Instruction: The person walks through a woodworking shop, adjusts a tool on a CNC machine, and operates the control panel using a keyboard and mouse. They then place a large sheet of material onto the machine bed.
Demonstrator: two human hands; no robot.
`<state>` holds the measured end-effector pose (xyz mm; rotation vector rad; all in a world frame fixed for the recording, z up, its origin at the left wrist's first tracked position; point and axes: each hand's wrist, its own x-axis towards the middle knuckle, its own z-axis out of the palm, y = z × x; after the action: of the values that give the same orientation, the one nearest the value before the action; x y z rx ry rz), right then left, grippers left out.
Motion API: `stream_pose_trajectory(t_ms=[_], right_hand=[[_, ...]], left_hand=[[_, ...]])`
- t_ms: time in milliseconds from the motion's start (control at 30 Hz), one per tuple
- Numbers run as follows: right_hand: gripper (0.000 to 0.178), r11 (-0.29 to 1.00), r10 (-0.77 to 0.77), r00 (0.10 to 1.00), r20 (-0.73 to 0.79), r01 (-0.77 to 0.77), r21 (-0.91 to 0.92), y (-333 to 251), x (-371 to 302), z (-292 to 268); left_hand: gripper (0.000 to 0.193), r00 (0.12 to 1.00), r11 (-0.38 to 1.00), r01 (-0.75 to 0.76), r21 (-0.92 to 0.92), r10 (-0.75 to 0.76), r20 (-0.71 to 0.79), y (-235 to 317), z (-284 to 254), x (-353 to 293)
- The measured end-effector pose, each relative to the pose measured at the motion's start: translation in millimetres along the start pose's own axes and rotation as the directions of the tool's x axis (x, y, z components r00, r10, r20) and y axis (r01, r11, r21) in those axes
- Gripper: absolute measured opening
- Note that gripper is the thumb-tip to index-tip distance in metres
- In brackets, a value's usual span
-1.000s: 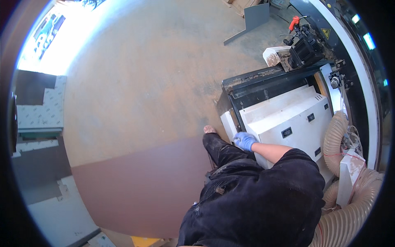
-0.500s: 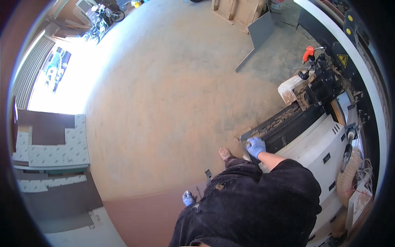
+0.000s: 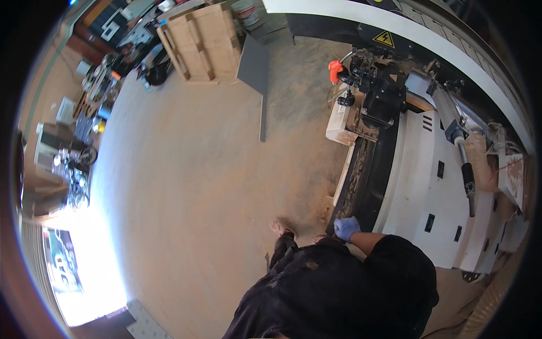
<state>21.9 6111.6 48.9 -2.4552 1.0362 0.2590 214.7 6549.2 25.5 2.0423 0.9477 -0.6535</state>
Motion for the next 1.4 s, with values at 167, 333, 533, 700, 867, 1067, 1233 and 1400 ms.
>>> stream_pose_trajectory(t_ms=[167,333,533,700,867,1067,1233,1400], right_hand=[[0.015,0.979,0.19,0.975,0.112,-0.18,-0.093,-15.7,2.2,-8.4],[0.032,0.725,0.589,0.6,0.541,-0.689,-0.025,-57.6,71.7,-4.4],[0.037,0.678,0.539,0.705,0.462,-0.688,0.258,-86.2,192.7,-7.6],[0.04,0.78,0.397,0.842,0.367,-0.52,0.349,-10.5,283.3,89.7],[0.033,0.564,0.546,0.794,0.268,-0.585,0.583,43.6,395.2,41.3],[0.024,0.136,0.674,0.71,0.206,-0.393,0.91,29.5,520.8,-157.8],[0.03,0.25,0.742,0.665,0.082,-0.388,0.887,43.5,570.7,-169.8],[0.032,0.161,0.828,0.502,0.25,-0.639,0.752,73.9,609.9,-122.3]], left_hand=[[0.024,0.997,0.988,-0.072,0.134,0.073,0.001,130.9,-32.7,81.0],[0.023,0.963,0.965,-0.248,0.091,0.235,0.128,334.8,6.7,161.2],[0.019,0.776,0.871,-0.492,0.001,0.438,0.453,557.9,190.7,161.7],[0.026,0.531,0.777,-0.625,-0.082,0.499,0.685,688.8,358.2,79.9],[0.021,0.465,0.778,-0.62,-0.1,0.468,0.751,737.2,474.7,50.8],[0.013,0.523,0.907,-0.421,0.0,0.243,0.817,769.3,551.1,75.2],[0.011,0.577,0.754,-0.588,0.291,0.139,0.805,806.3,634.8,126.8],[0.016,0.517,0.459,-0.791,0.404,0.148,0.843,955.1,752.1,75.5]])
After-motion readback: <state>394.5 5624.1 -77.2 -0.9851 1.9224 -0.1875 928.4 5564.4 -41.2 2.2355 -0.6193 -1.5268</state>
